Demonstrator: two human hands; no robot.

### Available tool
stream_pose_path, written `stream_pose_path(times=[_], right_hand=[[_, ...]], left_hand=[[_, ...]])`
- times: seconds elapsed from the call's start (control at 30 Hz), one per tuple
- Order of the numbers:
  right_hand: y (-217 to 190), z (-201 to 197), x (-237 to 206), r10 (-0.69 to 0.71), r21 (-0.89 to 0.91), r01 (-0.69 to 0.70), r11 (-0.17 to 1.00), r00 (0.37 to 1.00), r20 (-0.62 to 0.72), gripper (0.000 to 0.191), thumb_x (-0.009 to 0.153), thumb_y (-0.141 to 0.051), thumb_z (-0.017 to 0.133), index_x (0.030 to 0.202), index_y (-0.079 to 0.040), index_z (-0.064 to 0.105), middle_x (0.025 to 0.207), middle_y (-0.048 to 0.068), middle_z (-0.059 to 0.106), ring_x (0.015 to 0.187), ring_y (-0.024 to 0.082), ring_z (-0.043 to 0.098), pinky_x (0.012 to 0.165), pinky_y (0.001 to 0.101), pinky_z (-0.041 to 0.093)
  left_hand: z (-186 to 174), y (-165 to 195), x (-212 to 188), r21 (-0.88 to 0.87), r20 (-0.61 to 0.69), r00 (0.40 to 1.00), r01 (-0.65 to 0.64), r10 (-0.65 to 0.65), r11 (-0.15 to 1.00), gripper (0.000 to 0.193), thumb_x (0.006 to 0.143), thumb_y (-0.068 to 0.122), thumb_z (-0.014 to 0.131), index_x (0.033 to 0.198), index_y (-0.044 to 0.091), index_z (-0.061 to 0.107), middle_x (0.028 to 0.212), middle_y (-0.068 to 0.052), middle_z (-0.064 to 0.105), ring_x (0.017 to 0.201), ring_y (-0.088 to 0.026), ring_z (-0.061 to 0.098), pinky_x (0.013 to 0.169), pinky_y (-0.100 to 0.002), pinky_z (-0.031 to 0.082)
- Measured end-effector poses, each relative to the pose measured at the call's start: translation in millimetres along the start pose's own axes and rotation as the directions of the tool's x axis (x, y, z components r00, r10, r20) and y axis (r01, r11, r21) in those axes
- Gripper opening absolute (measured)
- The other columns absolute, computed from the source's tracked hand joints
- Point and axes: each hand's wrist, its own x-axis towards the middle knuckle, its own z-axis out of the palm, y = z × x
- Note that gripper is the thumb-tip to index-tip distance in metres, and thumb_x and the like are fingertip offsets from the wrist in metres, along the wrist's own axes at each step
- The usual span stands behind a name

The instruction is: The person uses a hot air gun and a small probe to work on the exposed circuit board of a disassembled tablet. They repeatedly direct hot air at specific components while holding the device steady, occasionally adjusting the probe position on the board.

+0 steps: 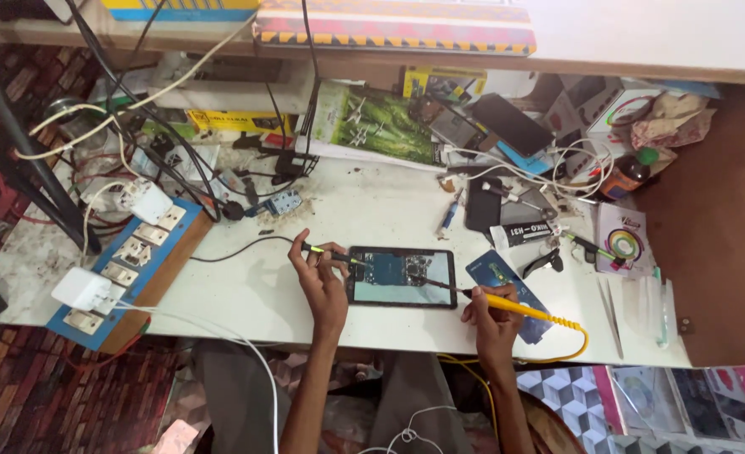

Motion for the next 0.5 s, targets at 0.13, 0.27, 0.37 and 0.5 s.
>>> stream_pose_path(times=[0.13, 0.27, 0.37, 0.5], right_hand=[[-1.0, 0.3, -3.7, -0.003, -0.013, 0.003, 1.0, 1.0, 0.0, 0.014, 0.101, -0.007, 0.064, 0.096, -0.004, 0.051, 0.072, 0.003, 0.058, 0.056, 0.007, 0.053, 0.054, 0.0247, 0.05], [-3.5, 0.2, -4.5, -0.012, -0.003, 0.012, 1.0, 1.0, 0.009, 0.014, 0.102, -0.009, 0.064, 0.097, -0.004, 0.051, 0.072, 0.003, 0.057, 0.056, 0.006, 0.052, 0.053, 0.0244, 0.049], [-6.0, -0.7, -3.2, 0.007, -0.008, -0.007, 1.0, 1.0, 0.024, 0.014, 0.103, -0.009, 0.064, 0.097, -0.004, 0.052, 0.069, 0.004, 0.056, 0.055, 0.007, 0.053, 0.053, 0.0241, 0.048], [-5.9, -2.0, -3.2, -0.001, -0.02, 0.002, 1.0, 1.0, 0.018, 0.014, 0.101, -0.01, 0.065, 0.096, -0.004, 0.053, 0.069, 0.003, 0.057, 0.054, 0.008, 0.053, 0.052, 0.0242, 0.048]], left_hand=[[-0.2, -0.6, -2.0, 0.068, 0.048, 0.997, 0.063, -0.066, 0.996, 0.043, 0.111, 0.014, 0.043, 0.153, 0.008, 0.033, 0.099, -0.011, 0.066, 0.07, -0.01, 0.054, 0.067, -0.025, 0.048], [0.5, 2.6, -3.8, 0.069, 0.043, 0.999, 0.017, -0.02, 0.997, 0.044, 0.112, 0.016, 0.043, 0.153, 0.008, 0.032, 0.099, -0.01, 0.066, 0.074, -0.009, 0.054, 0.069, -0.025, 0.048], [1.7, 5.2, -3.0, 0.064, 0.045, 0.998, 0.029, -0.032, 0.998, 0.044, 0.111, 0.016, 0.043, 0.153, 0.008, 0.033, 0.099, -0.009, 0.066, 0.072, -0.009, 0.053, 0.069, -0.025, 0.047], [2.4, 2.7, -4.4, 0.127, 0.082, 0.997, -0.02, 0.01, 0.992, 0.042, 0.112, 0.016, 0.042, 0.153, 0.007, 0.034, 0.098, -0.008, 0.065, 0.071, -0.009, 0.05, 0.07, -0.025, 0.047]])
